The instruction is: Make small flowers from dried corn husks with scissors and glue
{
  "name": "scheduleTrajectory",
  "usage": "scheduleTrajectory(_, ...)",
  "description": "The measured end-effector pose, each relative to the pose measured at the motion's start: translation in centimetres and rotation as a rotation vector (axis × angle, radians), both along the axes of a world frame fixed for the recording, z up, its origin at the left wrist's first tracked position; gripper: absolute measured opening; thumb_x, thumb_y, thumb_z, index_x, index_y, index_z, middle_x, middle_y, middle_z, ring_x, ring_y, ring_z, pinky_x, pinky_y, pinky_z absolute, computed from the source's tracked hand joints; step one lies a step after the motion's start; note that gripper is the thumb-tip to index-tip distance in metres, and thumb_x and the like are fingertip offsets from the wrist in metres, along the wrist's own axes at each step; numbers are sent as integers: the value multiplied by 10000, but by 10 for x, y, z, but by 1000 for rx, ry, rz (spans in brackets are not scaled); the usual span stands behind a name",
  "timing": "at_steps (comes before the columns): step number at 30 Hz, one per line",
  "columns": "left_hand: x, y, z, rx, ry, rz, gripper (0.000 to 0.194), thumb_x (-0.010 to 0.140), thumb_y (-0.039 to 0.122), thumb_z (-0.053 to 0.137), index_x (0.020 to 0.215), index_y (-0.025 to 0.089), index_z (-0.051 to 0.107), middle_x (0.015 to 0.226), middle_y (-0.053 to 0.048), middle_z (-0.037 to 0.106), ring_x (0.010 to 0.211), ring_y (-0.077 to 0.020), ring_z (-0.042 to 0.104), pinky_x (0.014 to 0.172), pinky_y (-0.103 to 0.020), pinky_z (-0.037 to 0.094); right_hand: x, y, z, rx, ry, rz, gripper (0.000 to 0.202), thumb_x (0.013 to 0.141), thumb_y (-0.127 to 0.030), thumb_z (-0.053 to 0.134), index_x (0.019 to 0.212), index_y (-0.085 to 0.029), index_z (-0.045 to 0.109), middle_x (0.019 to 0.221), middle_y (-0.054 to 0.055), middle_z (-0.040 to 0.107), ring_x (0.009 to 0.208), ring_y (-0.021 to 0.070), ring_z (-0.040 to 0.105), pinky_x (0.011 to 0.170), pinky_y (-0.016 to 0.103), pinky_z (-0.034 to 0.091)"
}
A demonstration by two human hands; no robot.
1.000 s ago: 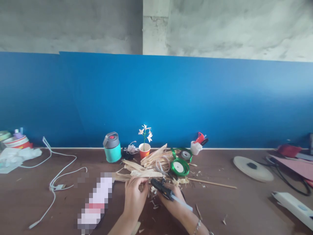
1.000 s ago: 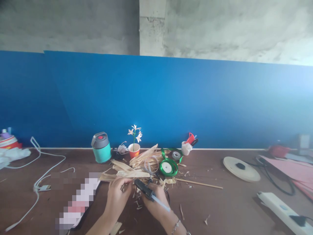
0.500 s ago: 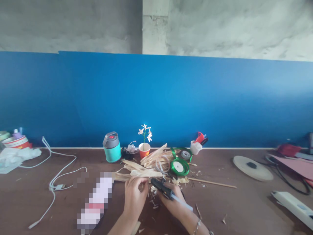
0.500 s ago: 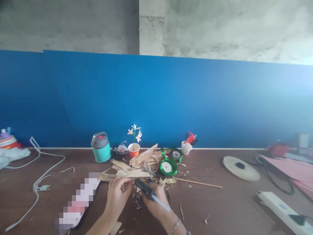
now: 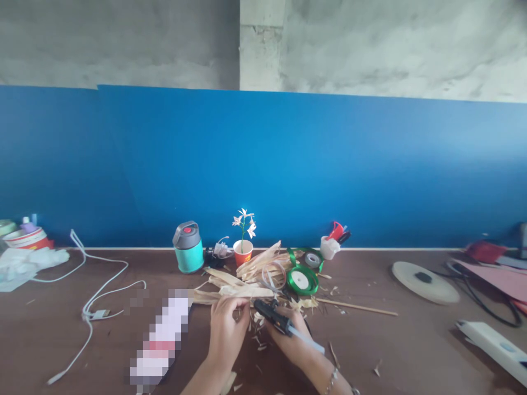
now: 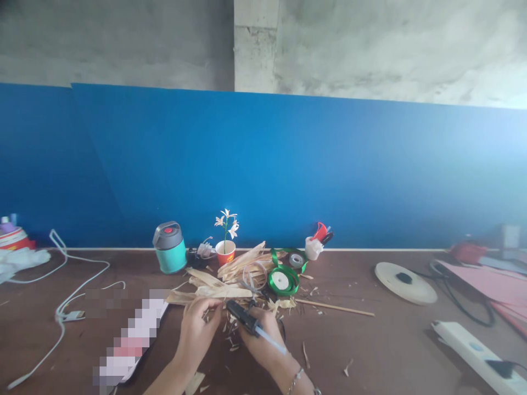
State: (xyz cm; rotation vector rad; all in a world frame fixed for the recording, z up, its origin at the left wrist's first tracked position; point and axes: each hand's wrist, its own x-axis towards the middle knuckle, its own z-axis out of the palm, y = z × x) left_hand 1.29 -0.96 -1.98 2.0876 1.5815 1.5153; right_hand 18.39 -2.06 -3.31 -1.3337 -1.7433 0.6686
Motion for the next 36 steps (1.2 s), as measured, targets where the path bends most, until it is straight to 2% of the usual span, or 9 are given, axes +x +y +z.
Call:
scheduleTrajectory(14,-1,0,-2,-25,28,-3,137,793,237,567,691,224,658,719,-26,703,722,-228,644,716,-357,447,-1,-2,2,11,-23,14,132,752,-173,530,684,-150,641,649,34,652,595,162,583,541,234,422)
scheduleTrajectory(23,-1,-3,1,-26,105,-28,126,794,187,566,689,223,625,720,-13,689,759,-228,632,727,-351,397,0,0,1,13,-39,13,131,736,-180,545,618,-158,598,608,22,624,563,148,559,526,226,400)
scheduleTrajectory(36,-2,-2,-2,-31,73,-35,102,790,178,585,708,220,631,729,-4,685,763,-229,626,739,-353,379,0,0,-1,12,-52,4,131,731,-185,535,618,-158,593,604,24,620,565,151,562,526,227,396)
